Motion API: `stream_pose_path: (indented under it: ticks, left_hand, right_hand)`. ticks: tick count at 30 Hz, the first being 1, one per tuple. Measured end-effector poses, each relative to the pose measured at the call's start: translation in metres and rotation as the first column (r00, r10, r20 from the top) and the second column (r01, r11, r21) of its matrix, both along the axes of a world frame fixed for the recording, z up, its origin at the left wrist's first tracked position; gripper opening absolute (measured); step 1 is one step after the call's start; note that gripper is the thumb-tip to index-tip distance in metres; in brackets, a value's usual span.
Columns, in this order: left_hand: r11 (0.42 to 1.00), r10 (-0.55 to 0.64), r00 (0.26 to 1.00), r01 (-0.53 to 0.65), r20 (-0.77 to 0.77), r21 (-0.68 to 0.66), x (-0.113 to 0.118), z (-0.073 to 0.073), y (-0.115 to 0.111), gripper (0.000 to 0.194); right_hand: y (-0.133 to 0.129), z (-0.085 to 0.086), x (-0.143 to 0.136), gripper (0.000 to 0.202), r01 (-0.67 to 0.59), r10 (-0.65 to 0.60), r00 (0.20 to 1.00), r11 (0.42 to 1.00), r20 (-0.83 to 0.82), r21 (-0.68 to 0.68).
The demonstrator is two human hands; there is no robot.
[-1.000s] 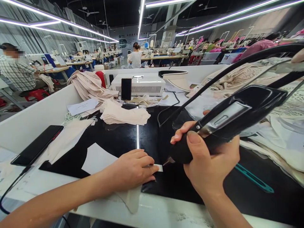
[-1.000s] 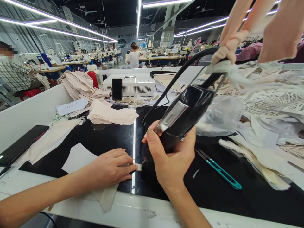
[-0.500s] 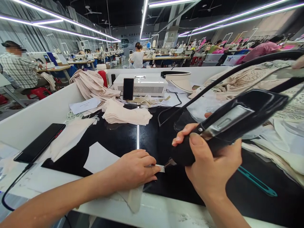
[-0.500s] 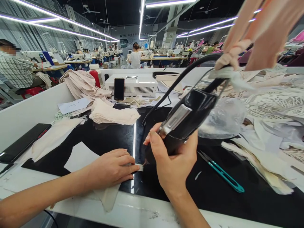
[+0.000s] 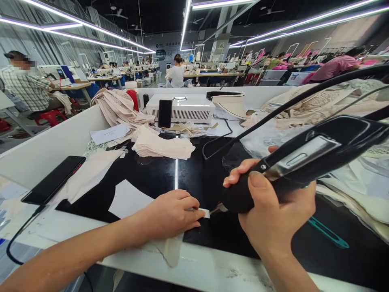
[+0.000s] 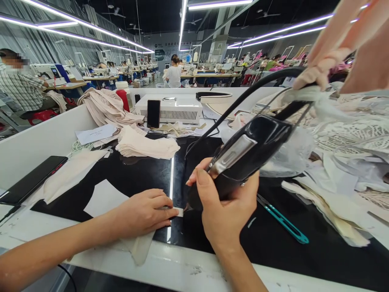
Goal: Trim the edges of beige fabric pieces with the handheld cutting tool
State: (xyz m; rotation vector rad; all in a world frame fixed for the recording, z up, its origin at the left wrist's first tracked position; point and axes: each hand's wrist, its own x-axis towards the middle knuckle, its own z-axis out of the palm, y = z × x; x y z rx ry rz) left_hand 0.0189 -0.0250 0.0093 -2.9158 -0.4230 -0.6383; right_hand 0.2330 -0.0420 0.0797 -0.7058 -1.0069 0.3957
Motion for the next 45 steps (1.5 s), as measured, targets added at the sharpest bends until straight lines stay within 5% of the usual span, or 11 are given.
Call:
stream_pose_path:
  ticks: [8, 21, 37, 45]
  left_hand:
    - [1.000, -0.006, 0.999, 0.007, 0.052, -0.019, 0.000, -0.004, 0.001, 0.028]
    - [1.000, 0.009, 1.000, -0.009, 0.017, -0.001, -0.017, 0.014, -0.010, 0.021]
    - [0.999, 0.012, 0.992, -0.016, 0.123, 0.029, -0.008, -0.003, -0.011, 0.025]
    - [1.000, 0.003, 0.995, -0.004, 0.096, 0.019, -0.005, -0.004, -0.011, 0.026]
  right_hand:
    - [0.007, -0.006, -0.001, 0.055, 0.027, -0.027, 1.000, 1.000, 0.001, -0.008]
    - [0.004, -0.002, 0.000, 0.054, 0.047, -0.047, 0.999, 0.999, 0.000, -0.014]
    - [0.010, 0.020, -0.011, 0.050, -0.005, 0.000, 0.991, 0.999, -0.131, -0.039]
    - [0.013, 0.013, -0.020, 0.053, -0.058, 0.051, 0.989, 0.997, -0.137, -0.050]
